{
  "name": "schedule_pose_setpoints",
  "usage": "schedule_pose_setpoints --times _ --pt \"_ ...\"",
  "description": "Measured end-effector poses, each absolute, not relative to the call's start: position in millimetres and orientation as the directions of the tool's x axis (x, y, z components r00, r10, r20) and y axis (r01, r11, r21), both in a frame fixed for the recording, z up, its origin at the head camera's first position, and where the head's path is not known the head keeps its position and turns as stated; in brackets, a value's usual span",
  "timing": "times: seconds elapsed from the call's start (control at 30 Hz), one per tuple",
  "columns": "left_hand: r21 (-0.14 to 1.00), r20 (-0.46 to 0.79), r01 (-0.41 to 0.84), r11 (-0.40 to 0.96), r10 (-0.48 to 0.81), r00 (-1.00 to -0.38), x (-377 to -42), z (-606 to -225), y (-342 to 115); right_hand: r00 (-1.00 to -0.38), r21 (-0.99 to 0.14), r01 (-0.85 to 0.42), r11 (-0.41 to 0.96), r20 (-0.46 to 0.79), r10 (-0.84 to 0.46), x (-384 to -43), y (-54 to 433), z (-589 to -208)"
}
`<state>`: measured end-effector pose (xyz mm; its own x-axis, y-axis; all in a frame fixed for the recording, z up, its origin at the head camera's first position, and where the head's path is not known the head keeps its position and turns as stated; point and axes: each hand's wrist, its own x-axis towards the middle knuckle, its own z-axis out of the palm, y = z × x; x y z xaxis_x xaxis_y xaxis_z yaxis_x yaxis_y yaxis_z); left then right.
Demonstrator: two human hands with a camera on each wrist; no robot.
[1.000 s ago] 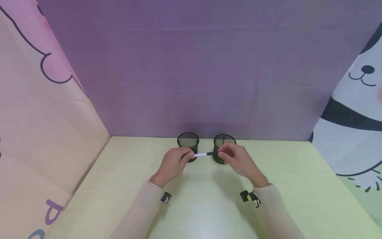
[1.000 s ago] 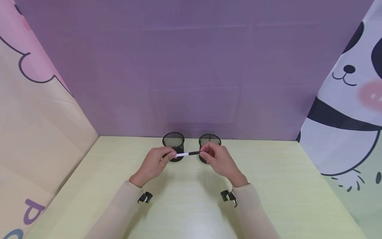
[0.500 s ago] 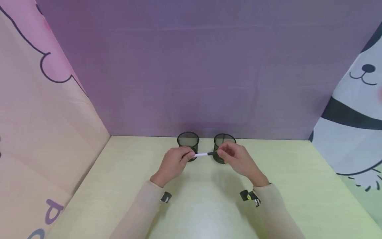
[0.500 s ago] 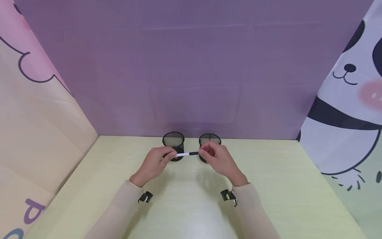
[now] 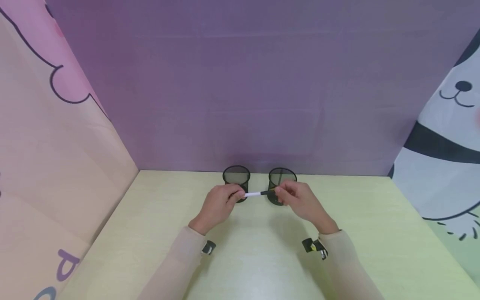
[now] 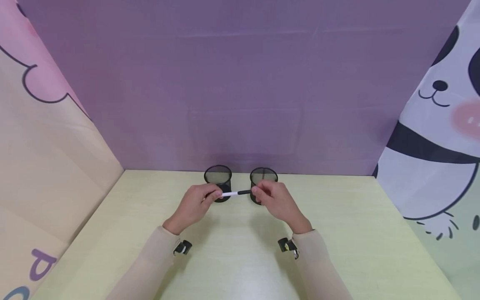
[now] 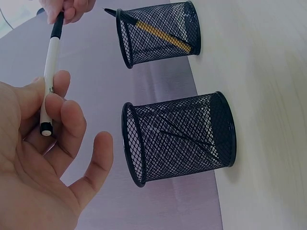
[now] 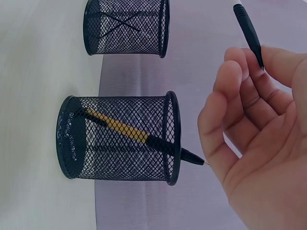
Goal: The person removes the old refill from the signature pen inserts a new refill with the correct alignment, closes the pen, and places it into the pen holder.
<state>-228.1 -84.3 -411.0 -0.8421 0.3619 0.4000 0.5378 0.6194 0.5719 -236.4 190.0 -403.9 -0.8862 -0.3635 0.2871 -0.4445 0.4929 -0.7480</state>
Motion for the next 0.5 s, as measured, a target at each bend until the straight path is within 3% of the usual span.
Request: schedule_pose_setpoints --times 0.5 --pt "0.574 0.397 0.533 0.622 0.359 -0.845 -227.5 -409.9 -84.4 -0.91 -0.772 -0.384 0.506 0.223 -0.349 -232.9 189.2 -396.9"
